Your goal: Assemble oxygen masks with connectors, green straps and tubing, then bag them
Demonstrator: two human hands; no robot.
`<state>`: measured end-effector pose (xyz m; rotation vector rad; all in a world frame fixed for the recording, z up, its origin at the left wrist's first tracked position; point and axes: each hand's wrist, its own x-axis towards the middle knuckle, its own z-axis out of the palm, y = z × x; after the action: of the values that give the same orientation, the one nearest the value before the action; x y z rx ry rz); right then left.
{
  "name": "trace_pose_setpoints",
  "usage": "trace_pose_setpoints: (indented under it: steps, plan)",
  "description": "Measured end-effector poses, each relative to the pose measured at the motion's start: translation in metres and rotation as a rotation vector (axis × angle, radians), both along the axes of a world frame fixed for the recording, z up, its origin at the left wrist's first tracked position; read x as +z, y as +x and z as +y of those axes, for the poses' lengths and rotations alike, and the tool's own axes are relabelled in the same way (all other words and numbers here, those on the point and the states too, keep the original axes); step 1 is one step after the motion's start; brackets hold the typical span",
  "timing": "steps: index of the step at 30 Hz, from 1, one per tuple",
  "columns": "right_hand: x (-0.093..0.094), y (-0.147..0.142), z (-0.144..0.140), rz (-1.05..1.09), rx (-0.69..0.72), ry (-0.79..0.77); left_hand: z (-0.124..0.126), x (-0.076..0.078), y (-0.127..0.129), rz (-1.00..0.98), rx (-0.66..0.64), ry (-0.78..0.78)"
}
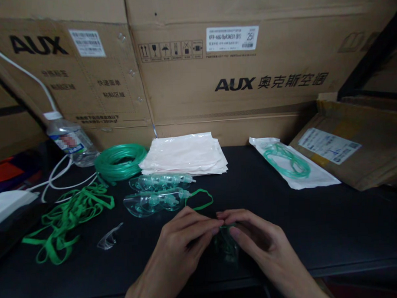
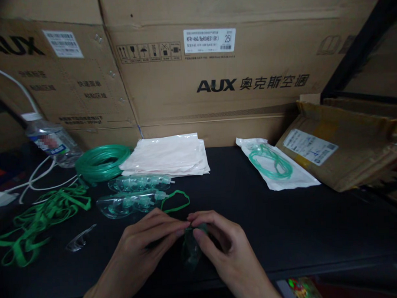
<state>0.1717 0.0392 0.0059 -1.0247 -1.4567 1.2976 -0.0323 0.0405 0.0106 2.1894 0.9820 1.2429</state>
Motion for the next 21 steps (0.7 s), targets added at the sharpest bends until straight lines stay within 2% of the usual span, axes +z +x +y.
trace_pose_setpoints:
  steps: [4,8,14,21]
  plan:
    - [-0.006,-0.002,0.002,0.003,-0.027,0.088,0.000,0.003,0.001,0.030,-0.021,0.043]
    - [-0.005,-0.003,0.000,-0.048,-0.044,0.147,-0.002,0.005,0.004,0.020,-0.015,0.048]
    - [-0.004,-0.004,-0.005,-0.117,-0.039,0.262,-0.006,0.012,0.006,0.100,0.028,-0.140]
    - [-0.009,-0.004,-0.008,-0.224,-0.045,0.426,-0.011,0.009,0.005,0.174,0.046,-0.217]
